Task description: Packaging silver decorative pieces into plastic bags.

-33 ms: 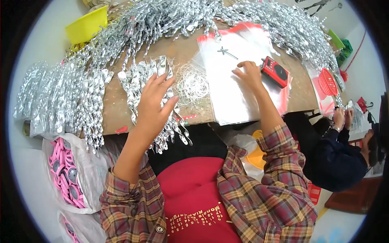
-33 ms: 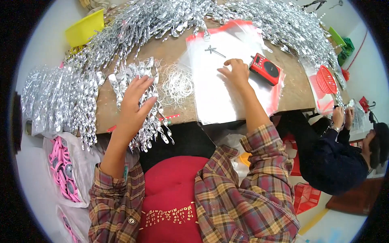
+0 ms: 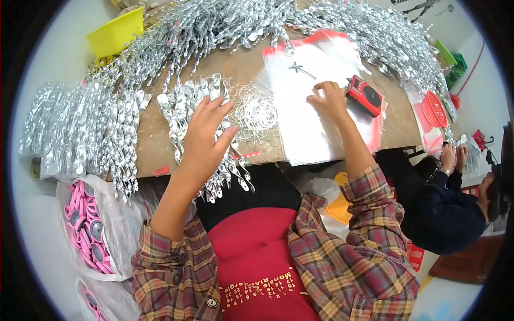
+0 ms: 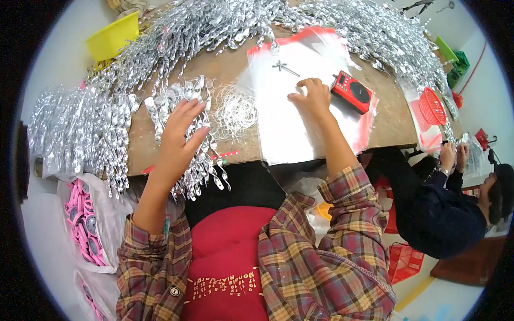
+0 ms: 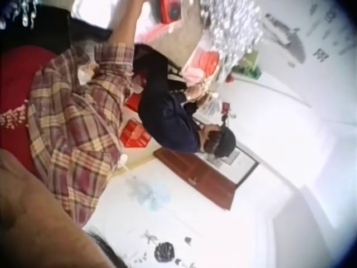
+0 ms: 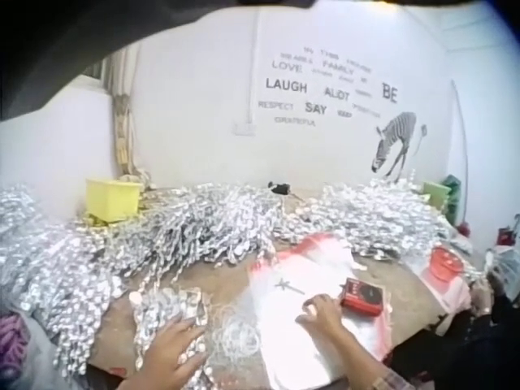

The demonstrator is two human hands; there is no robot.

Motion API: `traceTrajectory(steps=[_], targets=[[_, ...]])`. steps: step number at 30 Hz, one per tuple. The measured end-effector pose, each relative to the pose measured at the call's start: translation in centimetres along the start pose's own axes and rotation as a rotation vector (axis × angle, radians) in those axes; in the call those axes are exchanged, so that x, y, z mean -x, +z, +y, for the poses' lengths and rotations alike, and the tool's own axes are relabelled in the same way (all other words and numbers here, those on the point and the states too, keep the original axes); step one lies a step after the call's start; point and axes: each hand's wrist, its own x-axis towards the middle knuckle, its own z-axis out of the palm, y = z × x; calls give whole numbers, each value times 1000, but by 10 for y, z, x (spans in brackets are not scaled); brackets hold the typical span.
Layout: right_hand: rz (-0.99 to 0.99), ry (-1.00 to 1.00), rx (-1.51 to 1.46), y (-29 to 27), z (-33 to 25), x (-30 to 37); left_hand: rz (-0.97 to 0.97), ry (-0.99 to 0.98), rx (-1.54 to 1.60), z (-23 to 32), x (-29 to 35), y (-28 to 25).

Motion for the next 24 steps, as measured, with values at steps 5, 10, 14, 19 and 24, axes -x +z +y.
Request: traceTrajectory(steps=[5,10,14,19,24], targets=[[27,97,-164,2,12,-13,-3,42,-3,5,-12,4],[-67,143,-352,-5,23,-20,-5,-87,165,6,-21,24],[-16,204,-476,-17,12,-11,-205,-564,819,16,-66,60],[115,-35,-352,-26,11,-1,-210,-841,1083,49,-109,124],[231,-414,-214,-43,-44,45,-208,-869,1200,26,-130,160]])
